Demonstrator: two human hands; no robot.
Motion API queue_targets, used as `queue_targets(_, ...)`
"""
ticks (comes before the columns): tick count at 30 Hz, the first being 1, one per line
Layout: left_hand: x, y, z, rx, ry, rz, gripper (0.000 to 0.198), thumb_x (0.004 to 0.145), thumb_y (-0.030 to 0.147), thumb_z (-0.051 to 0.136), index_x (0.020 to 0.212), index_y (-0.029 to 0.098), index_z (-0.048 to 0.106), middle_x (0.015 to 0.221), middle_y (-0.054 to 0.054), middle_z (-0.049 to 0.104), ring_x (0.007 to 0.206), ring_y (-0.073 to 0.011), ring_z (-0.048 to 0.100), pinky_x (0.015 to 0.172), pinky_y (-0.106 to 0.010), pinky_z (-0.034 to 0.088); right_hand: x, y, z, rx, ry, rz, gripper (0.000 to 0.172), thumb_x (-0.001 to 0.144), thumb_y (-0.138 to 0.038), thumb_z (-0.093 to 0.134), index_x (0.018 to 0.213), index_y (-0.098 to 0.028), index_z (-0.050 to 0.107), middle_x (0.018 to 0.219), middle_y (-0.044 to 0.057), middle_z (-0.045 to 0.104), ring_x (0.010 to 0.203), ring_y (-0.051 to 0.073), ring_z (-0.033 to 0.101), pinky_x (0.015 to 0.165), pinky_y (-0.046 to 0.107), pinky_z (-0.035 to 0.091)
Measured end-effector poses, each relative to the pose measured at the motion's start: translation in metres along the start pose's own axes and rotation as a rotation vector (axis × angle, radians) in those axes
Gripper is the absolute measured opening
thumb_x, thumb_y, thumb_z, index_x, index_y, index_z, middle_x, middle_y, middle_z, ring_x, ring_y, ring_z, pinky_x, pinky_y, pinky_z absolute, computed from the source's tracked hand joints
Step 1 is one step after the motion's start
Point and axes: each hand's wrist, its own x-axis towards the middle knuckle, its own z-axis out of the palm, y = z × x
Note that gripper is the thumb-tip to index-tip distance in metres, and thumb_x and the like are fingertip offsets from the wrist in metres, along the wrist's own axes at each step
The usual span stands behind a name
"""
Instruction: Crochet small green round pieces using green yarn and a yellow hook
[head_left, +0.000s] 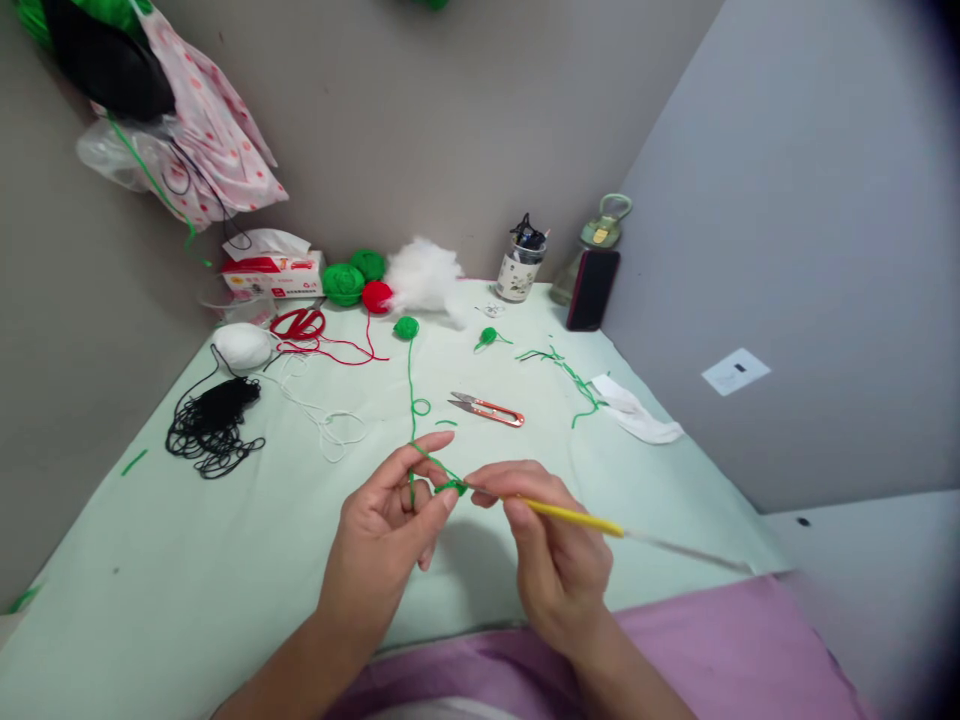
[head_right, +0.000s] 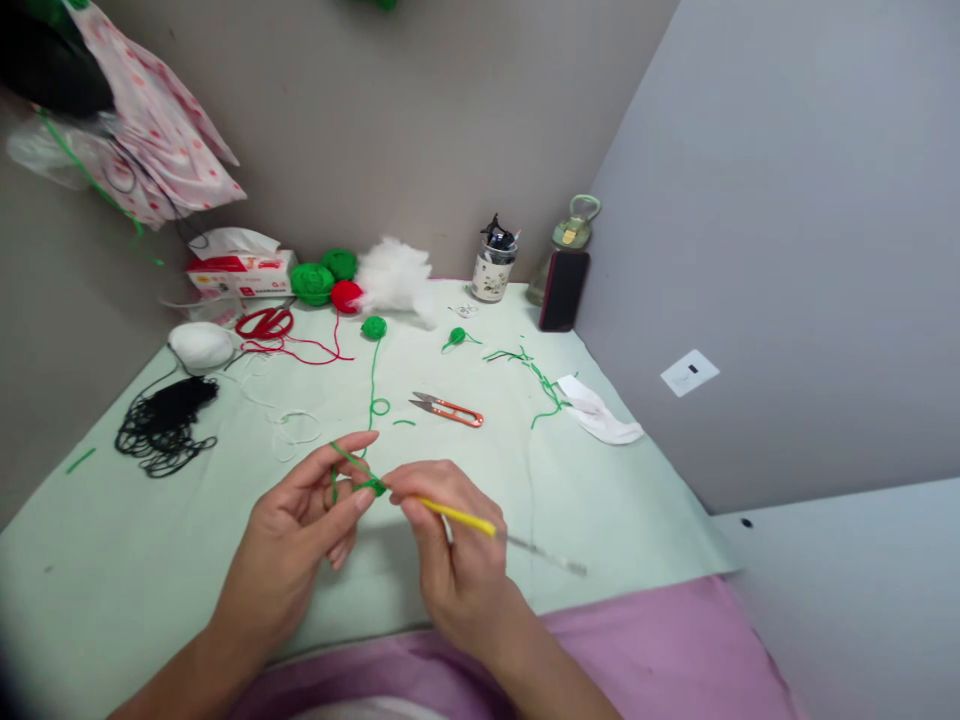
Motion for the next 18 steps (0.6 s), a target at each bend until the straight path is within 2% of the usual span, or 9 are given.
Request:
queue_targets(2, 0.001, -0.001, 0.0, 0.035, 0.006, 0.01, 0.04, 0.084, 0.031, 0.087, 0.122, 0.026, 0.078, 0.085, 0.003, 0.062, 0.047, -0.002, 0.048, 0.045, -0.016, 0.043, 0.0, -0.001, -0.002, -0.051, -0.025, -0.081, 0.027, 0.104, -0.007, 0.051, 0.118, -0.02, 0.069, 0.104, 0.007, 0.076, 0.097, 0.016, 0.073, 0.083, 0.03, 0.06)
queue_targets(7, 0.001, -0.001, 0.002, 0.033, 0.022, 0.006, 0.039, 0.082, 0.031, 0.089, 0.119, 0.025, 0.08, 0.082, 0.004, 0.061, 0.048, -0.0026, 0.048, 0.045, -0.015, 0.044, 0.003, 0.001, -0.001, -0.125, -0.04, -0.14, 0.026, 0.103, -0.007, 0.049, 0.116, -0.02, 0.067, 0.098, 0.007, 0.076, 0.092, 0.018, 0.074, 0.077, 0.031, 0.062)
queue_targets(10, 0.0, 0.001, 0.005, -0.053, 0.006, -0.028, 0.05, 0.077, 0.028, 0.093, 0.124, 0.025, 0.077, 0.083, 0.004, 0.063, 0.047, -0.0016, 0.047, 0.043, -0.014, 0.042, 0.001, 0.004, 0.004, -0.411, -0.053, -0.3, 0.027, 0.102, -0.008, 0.051, 0.119, -0.02, 0.069, 0.099, 0.01, 0.077, 0.089, 0.019, 0.074, 0.072, 0.031, 0.063)
queue_targets(12, 0.001, 0.004, 0.006, -0.176, -0.062, -0.114, 0.055, 0.076, 0.028, 0.093, 0.128, 0.024, 0.075, 0.082, 0.005, 0.062, 0.043, 0.0007, 0.04, 0.04, -0.013, 0.036, -0.002, 0.005, 0.006, -0.56, -0.036, -0.37, 0.029, 0.102, -0.01, 0.053, 0.121, -0.023, 0.071, 0.103, 0.01, 0.076, 0.091, 0.02, 0.074, 0.072, 0.031, 0.064)
queue_targets(14, 0.003, 0.007, 0.004, -0.299, -0.136, -0.227, 0.054, 0.078, 0.027, 0.092, 0.128, 0.02, 0.074, 0.074, 0.007, 0.057, 0.041, 0.0023, 0.028, 0.037, -0.011, 0.029, -0.003, 0.005, 0.006, -0.503, -0.001, -0.333, 0.031, 0.103, -0.01, 0.054, 0.123, -0.026, 0.072, 0.104, 0.009, 0.076, 0.094, 0.02, 0.075, 0.074, 0.032, 0.065)
queue_targets(16, 0.005, 0.011, 0.001, -0.371, -0.161, -0.285, 0.047, 0.08, 0.024, 0.09, 0.124, 0.017, 0.077, 0.067, 0.01, 0.05, 0.042, 0.0022, 0.02, 0.037, -0.01, 0.025, -0.001, 0.004, 0.005, -0.275, 0.062, -0.174, 0.029, 0.104, -0.011, 0.054, 0.119, -0.026, 0.073, 0.1, 0.007, 0.076, 0.091, 0.019, 0.074, 0.075, 0.032, 0.064)
queue_targets(18, 0.007, 0.013, -0.001, -0.375, -0.138, -0.264, 0.041, 0.08, 0.022, 0.09, 0.119, 0.017, 0.078, 0.069, 0.009, 0.051, 0.043, 0.0027, 0.02, 0.037, -0.01, 0.024, 0.003, 0.004, 0.005, -0.006, 0.128, 0.021, 0.025, 0.105, -0.014, 0.053, 0.11, -0.025, 0.075, 0.092, 0.004, 0.075, 0.08, 0.016, 0.071, 0.071, 0.032, 0.062)
